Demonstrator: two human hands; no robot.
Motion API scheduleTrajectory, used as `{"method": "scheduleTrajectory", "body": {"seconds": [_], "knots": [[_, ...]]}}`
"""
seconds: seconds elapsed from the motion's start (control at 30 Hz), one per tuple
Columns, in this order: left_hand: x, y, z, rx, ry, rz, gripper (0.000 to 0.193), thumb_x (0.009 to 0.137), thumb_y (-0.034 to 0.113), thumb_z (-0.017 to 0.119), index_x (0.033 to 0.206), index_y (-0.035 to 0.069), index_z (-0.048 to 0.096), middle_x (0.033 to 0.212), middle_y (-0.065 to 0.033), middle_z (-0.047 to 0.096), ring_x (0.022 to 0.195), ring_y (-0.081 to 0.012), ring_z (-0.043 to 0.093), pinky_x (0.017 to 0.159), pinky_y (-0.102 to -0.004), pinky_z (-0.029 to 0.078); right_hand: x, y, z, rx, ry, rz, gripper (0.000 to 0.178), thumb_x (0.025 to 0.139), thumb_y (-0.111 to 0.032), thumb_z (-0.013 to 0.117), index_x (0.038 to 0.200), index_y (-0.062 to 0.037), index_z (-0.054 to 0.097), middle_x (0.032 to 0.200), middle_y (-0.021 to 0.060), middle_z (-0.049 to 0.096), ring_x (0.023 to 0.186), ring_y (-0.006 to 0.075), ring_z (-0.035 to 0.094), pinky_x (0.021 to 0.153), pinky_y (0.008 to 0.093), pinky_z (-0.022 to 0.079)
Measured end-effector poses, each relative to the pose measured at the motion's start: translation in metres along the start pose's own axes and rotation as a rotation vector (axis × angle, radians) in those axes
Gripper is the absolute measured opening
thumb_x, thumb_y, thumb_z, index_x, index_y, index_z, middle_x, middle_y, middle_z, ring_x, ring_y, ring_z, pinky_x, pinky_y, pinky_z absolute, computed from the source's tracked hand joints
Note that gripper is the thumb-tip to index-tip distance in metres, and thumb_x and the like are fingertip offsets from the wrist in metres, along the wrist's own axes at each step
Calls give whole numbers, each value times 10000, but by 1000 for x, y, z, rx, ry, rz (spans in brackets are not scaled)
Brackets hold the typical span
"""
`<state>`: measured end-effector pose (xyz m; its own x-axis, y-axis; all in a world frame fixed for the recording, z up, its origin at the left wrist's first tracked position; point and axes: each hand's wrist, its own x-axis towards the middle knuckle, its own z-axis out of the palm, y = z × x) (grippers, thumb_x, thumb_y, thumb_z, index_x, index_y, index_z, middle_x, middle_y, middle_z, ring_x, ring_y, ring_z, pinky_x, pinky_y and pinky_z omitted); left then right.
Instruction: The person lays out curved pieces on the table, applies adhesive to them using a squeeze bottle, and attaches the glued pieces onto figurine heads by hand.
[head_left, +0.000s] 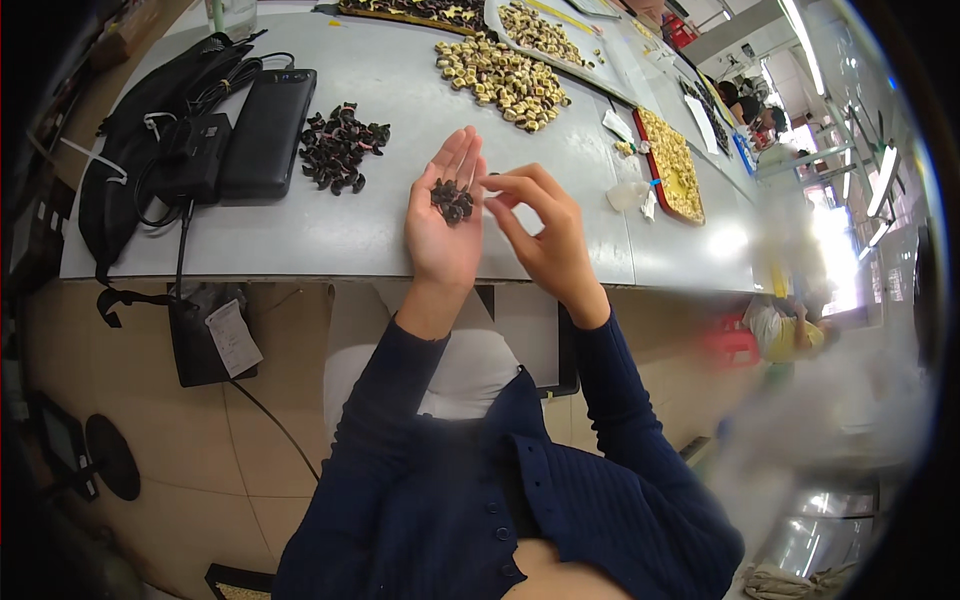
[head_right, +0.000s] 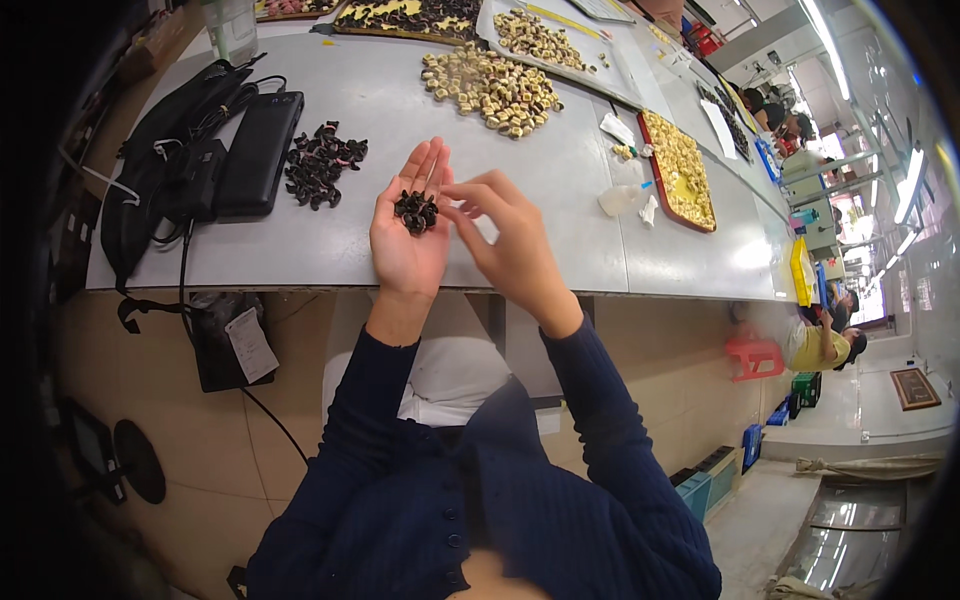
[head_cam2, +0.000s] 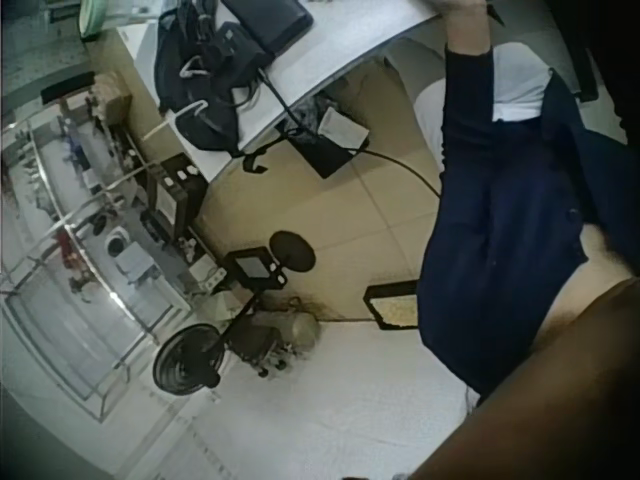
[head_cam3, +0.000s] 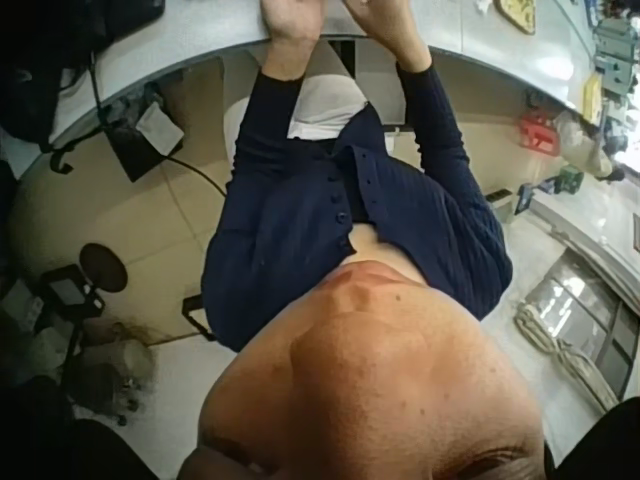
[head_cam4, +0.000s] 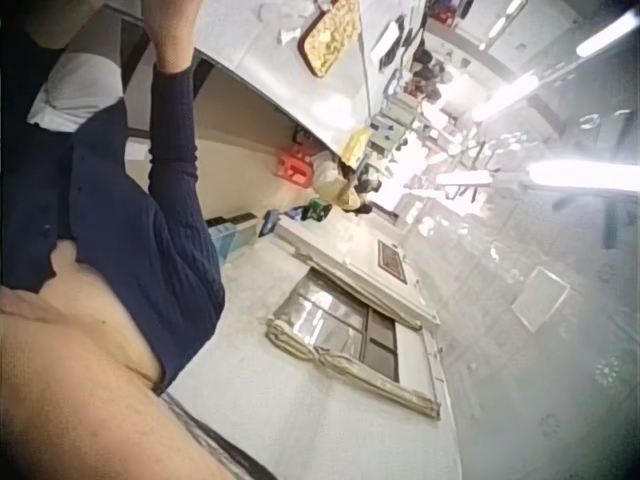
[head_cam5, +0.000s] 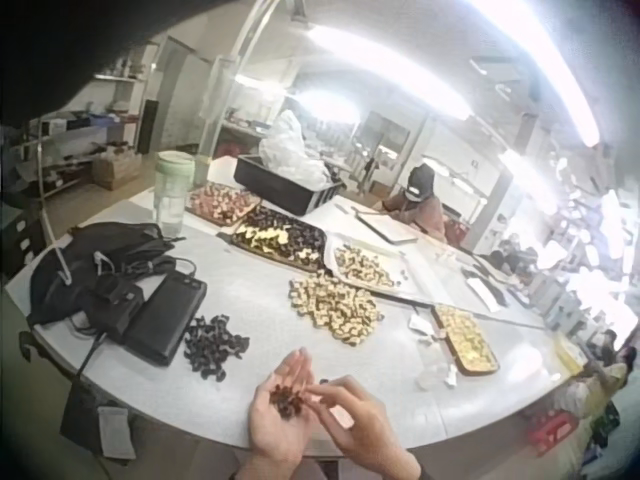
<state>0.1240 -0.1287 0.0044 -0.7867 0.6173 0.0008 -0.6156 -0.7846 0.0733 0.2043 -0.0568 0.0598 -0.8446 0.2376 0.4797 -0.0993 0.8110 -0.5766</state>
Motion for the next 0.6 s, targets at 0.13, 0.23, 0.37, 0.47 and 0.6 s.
{"method": "scheduleTrajectory", "body": {"seconds": [0.13,0.23,0.37,0.47,0.6], "knots": [[1,-1,-3,127,-39,7,461,993,223,265,1353,-33,397,1442,-150,395,1352,-243,363,1093,-374,355,4,2,8,-5,-69,25,185,793,2,682,977,-6,684,864,89,650,779,178,634,717,275,496],[2,-2,-4,165,-43,7,467,994,239,259,1358,-15,404,1447,-137,396,1352,-238,364,1064,-373,374,5,6,12,57,-49,62,156,789,-6,682,945,-3,688,867,90,665,785,181,637,717,283,498],[-1,-2,4,100,12,-40,482,991,235,242,1330,-42,444,1414,-151,436,1356,-218,355,1149,-350,257,6,9,10,75,-60,82,162,788,-6,680,950,-11,678,892,85,676,798,168,642,727,278,494],[0,-2,1,107,-12,-21,476,992,232,257,1328,-48,443,1410,-153,439,1340,-224,374,1143,-350,275,6,8,11,152,-15,103,232,780,-22,682,1008,-39,645,872,76,680,792,176,654,699,286,490],[2,0,0,11,-5,-9,466,987,199,303,1346,-90,370,1417,-198,393,1348,-267,361,1136,-381,313,4,18,-13,104,117,197,270,825,-34,679,1084,-14,602,954,53,679,890,113,634,763,255,481]]}}
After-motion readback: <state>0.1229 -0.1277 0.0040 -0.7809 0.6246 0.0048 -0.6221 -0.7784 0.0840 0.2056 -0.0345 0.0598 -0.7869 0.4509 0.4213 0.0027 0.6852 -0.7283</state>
